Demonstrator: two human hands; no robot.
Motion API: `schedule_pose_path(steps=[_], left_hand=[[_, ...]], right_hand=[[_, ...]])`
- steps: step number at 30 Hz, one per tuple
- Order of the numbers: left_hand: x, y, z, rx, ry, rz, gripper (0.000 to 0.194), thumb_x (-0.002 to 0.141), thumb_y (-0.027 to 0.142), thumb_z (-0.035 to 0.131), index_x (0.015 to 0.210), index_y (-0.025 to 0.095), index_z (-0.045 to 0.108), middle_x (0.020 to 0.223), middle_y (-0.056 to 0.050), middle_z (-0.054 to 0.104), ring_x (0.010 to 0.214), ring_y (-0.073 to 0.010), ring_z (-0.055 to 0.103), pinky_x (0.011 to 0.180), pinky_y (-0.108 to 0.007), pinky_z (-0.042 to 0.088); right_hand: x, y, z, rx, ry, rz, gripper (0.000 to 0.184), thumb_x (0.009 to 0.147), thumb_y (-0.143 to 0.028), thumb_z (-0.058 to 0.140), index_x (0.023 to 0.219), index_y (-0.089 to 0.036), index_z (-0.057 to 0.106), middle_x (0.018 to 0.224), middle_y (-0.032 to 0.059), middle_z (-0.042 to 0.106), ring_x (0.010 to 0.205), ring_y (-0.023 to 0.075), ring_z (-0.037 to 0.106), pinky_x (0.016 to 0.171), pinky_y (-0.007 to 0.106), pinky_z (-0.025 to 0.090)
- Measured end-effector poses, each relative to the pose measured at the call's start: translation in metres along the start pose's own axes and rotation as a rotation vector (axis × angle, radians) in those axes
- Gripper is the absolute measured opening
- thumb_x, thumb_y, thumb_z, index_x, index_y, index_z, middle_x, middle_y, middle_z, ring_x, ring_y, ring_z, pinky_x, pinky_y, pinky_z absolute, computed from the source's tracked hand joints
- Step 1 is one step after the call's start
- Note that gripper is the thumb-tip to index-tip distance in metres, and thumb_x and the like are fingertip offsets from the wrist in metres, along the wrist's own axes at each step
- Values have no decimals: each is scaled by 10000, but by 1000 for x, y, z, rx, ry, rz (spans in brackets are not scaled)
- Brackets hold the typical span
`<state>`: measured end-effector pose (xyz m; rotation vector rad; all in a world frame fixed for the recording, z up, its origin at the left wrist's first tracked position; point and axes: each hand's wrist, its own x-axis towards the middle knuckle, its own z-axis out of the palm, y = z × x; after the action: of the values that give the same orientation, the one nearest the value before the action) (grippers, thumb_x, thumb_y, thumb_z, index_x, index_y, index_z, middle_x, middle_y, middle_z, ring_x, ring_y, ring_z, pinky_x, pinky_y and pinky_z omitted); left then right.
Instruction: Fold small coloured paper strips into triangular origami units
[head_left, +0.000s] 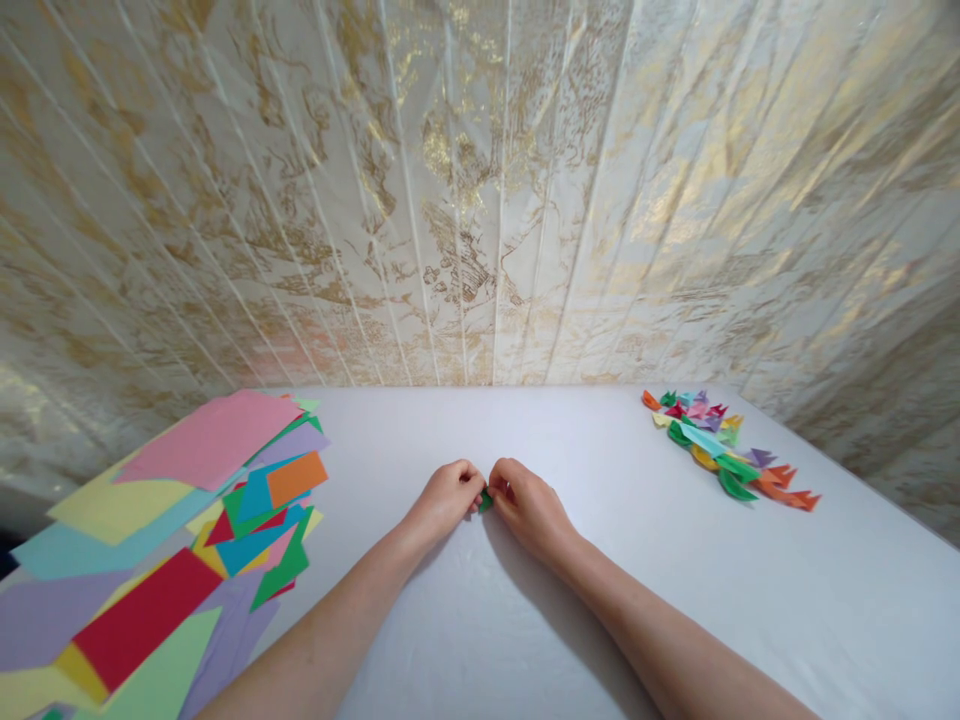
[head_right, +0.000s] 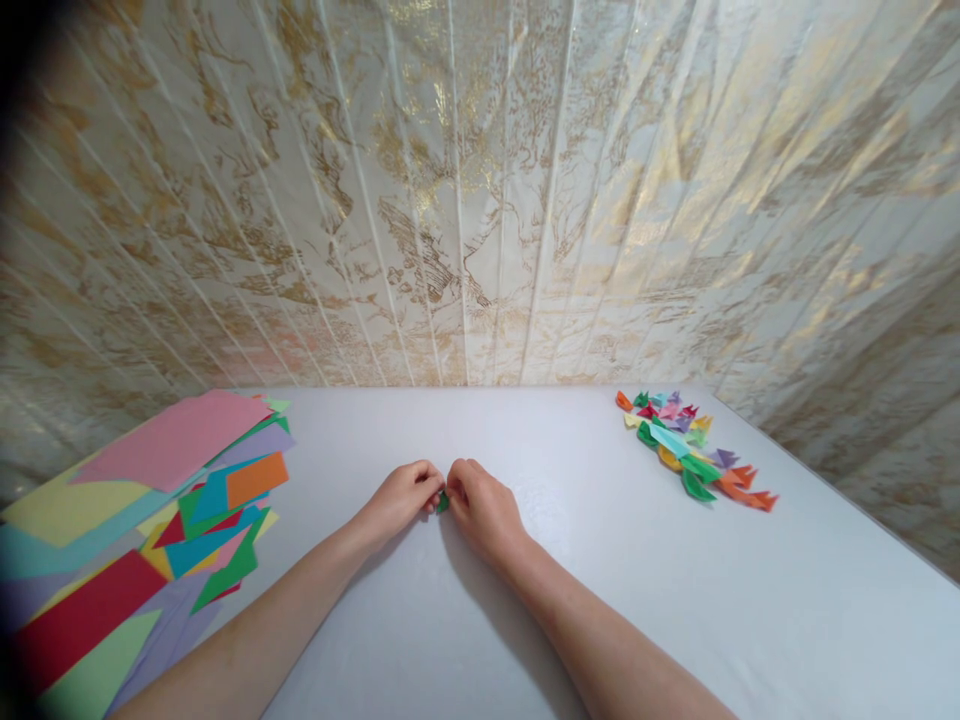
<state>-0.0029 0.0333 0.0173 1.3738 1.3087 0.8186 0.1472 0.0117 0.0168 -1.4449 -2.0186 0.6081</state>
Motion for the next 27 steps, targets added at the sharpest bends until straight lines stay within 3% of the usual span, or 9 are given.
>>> schedule_pose_path(steps=[6,11,20,27], left_hand=[[1,0,0,-27,12,-58,107,724,121,455,765,169,541,573,25,579,488,-106,526,492,-215,410],[-1,0,-1,-28,-8,-22,131,705,93,457,773,172,536,563,37,565,497,-103,522,501,-208,396],[-3,-1,-2,46,-31,59,38,709,166,535,745,174,544,562,53,536,542,-113,520,539,-221,361],[-3,0,-3,16,-48,63,84,713,246,551,742,166,553,616,38,556,572,-114,514,566,-231,375]], right_hand=[[2,5,2,45,9,1,127,790,-92,484,817,-207,532,779,-20,568,676,117,498,628,224,336],[3,9,3,60,8,0,117,791,-100,499,831,-200,543,765,-17,566,677,122,498,618,224,336],[6,11,4,99,29,-4,87,816,-122,502,796,-196,542,737,-10,570,670,130,502,616,231,344],[5,10,3,102,30,1,87,815,-124,511,787,-197,550,749,-10,582,677,129,511,620,230,346]])
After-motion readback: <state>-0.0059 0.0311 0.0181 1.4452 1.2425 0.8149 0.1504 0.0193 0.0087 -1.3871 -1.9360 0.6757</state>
